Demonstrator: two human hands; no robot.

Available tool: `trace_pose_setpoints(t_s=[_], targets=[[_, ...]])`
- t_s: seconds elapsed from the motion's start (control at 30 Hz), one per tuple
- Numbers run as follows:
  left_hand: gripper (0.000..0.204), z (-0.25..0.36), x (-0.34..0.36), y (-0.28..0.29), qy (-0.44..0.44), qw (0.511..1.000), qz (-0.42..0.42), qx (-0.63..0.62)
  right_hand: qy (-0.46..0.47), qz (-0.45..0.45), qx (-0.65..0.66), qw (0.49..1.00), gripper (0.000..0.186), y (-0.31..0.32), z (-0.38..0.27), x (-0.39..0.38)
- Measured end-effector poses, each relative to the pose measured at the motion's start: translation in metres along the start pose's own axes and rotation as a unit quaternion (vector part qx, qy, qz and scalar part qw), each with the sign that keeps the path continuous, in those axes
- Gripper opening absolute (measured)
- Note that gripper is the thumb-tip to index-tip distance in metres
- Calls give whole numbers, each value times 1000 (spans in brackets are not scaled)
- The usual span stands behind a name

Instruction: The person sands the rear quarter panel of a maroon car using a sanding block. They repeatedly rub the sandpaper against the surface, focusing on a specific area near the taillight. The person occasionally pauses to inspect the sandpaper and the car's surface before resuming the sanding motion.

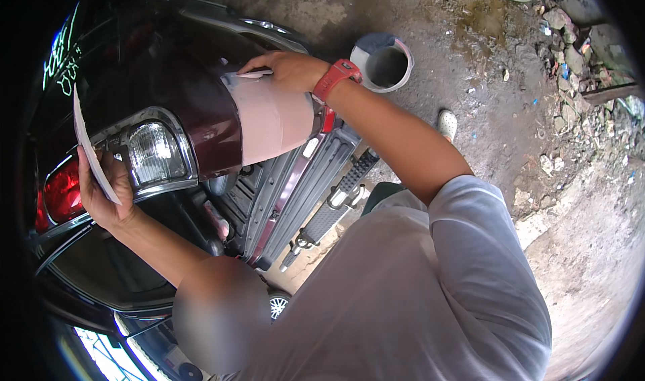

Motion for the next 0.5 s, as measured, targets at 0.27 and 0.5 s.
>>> trace_pose_setpoints(t_s=[0.27,0.5], targets=[[20,-1,-5,1,-30,999,32,13,6,-58,-8,998,64,10,-5,-15],[23,4,1,11,-2,1000,-31,-2,6,-35,-64,997,59,6,-1,29]])
Point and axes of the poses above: each hand's wrist, its own x-axis towards the middle knuckle, its own y-axis out of the back of the hand, z = x × y, the point moved 1 cm from there along x, towards the middle knuckle, and after that the axes turned 15 degrees about -x, right-handed, at the moved point
